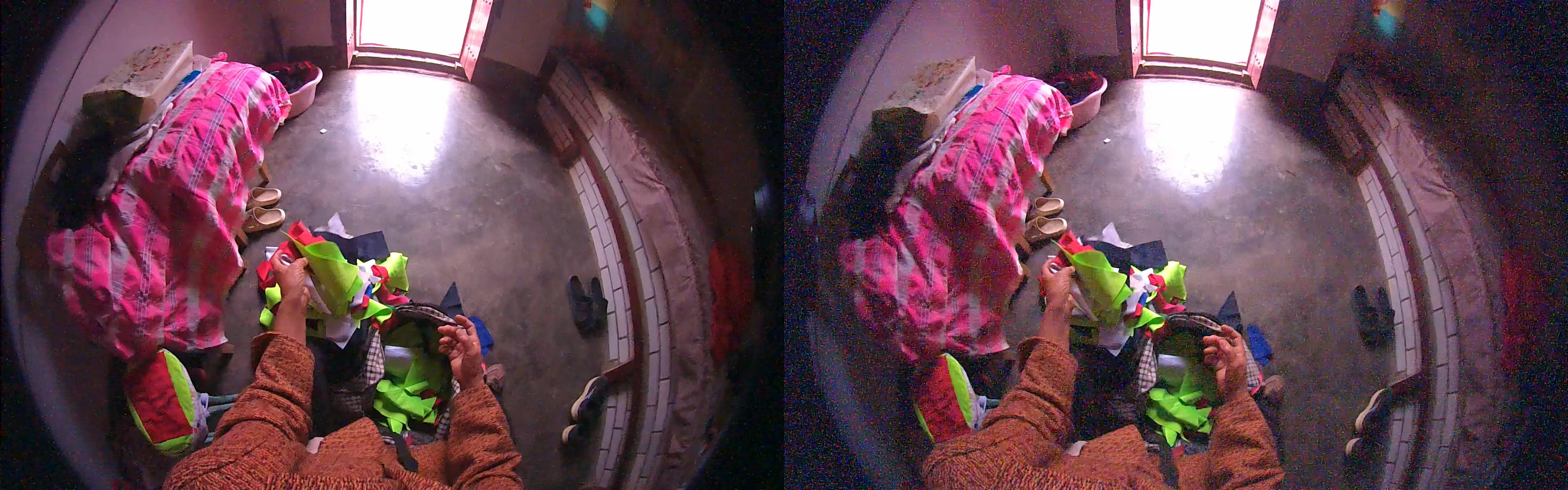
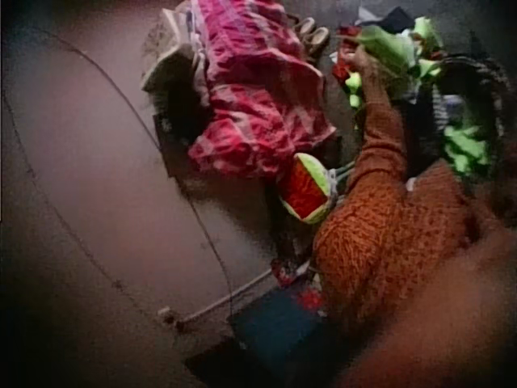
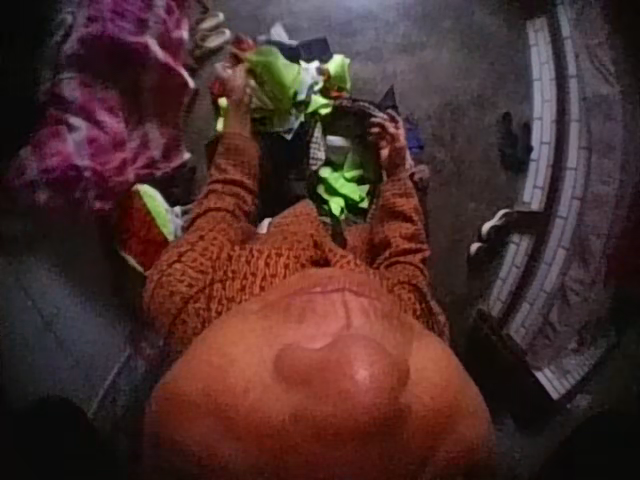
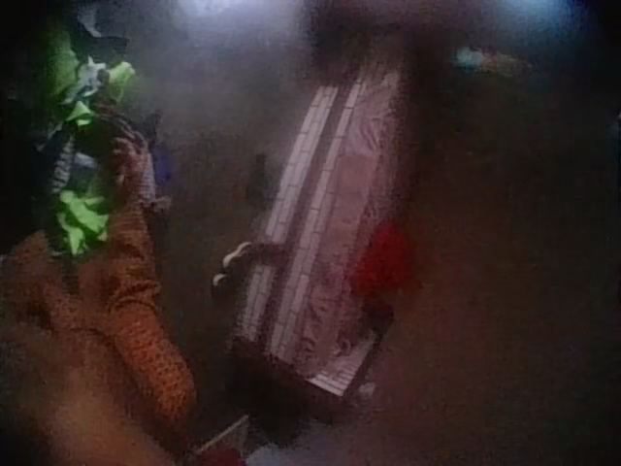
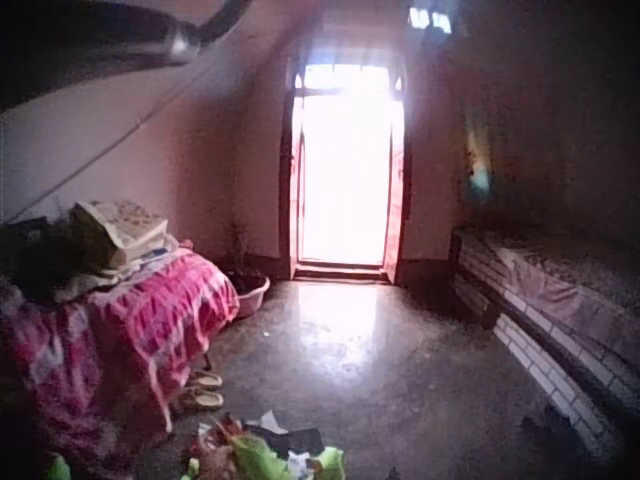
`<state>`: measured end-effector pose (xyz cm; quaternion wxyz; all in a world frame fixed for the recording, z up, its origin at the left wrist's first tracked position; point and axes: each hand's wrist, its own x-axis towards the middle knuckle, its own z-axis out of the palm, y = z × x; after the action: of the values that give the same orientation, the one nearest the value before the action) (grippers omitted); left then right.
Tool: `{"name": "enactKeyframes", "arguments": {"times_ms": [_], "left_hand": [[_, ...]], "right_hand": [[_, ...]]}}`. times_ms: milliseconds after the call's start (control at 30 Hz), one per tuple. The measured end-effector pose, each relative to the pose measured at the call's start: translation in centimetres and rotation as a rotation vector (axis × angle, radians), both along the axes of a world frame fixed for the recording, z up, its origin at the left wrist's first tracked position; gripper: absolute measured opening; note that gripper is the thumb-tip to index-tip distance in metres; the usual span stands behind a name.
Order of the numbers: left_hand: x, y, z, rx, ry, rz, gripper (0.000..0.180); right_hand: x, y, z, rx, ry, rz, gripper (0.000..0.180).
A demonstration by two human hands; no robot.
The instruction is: The person sits on the floor and sorts through a pile of colorful fabric pieces, picking them up one by one, inspecting them, and placing them into a checkered bag. The person handles various colors including green, red, blue, and white, occasionally folding or adjusting the pieces before placing them inside the bag.
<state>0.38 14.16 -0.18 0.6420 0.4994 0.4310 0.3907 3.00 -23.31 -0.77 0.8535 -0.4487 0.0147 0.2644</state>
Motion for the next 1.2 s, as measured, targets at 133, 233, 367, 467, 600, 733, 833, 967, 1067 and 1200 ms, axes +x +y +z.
{"name": "enactKeyframes", "arguments": {"times_ms": [133,233,367,467,600,733,833,967,1067,1200], "left_hand": [[0.3,0.0,-1.5,0.101,0.079,0.098,0.065],[0.8,-0.7,-2.0,0.191,0.155,-0.047,0.058],[1.5,-4.6,-0.6,0.398,0.192,-0.331,0.042],[2.3,-7.5,1.0,0.272,0.073,-0.679,0.026],[2.8,-10.4,-1.7,0.359,0.139,-1.202,0.031],[2.5,-12.0,-0.7,0.319,0.062,-1.281,0.028],[2.5,-11.2,1.0,0.043,-0.032,-1.076,0.024],[2.4,-9.9,2.8,-0.010,-0.032,-1.018,0.023],[2.5,-10.1,4.9,-0.085,0.032,-0.955,0.018],[2.4,-10.9,5.6,-0.173,0.044,-0.892,0.014]], "right_hand": [[0.0,-0.1,-0.3,-0.048,0.031,0.000,0.041],[-0.1,0.2,-0.4,-0.085,0.056,0.011,0.037],[-0.1,0.4,-2.1,-0.112,0.083,0.048,0.031],[-0.3,0.6,-2.7,-0.176,0.094,0.064,0.031],[0.0,0.3,-6.8,-0.244,0.054,0.118,0.038],[-1.3,0.1,-11.3,-0.451,0.126,0.147,0.036],[-3.4,-0.4,-15.6,-0.717,0.135,0.191,0.035],[-8.3,-2.1,-23.0,-1.187,0.152,0.242,0.048],[-10.2,-1.9,-25.1,-1.270,0.133,0.208,0.055],[-10.9,-2.7,-27.0,-1.489,0.158,0.076,0.076]]}}
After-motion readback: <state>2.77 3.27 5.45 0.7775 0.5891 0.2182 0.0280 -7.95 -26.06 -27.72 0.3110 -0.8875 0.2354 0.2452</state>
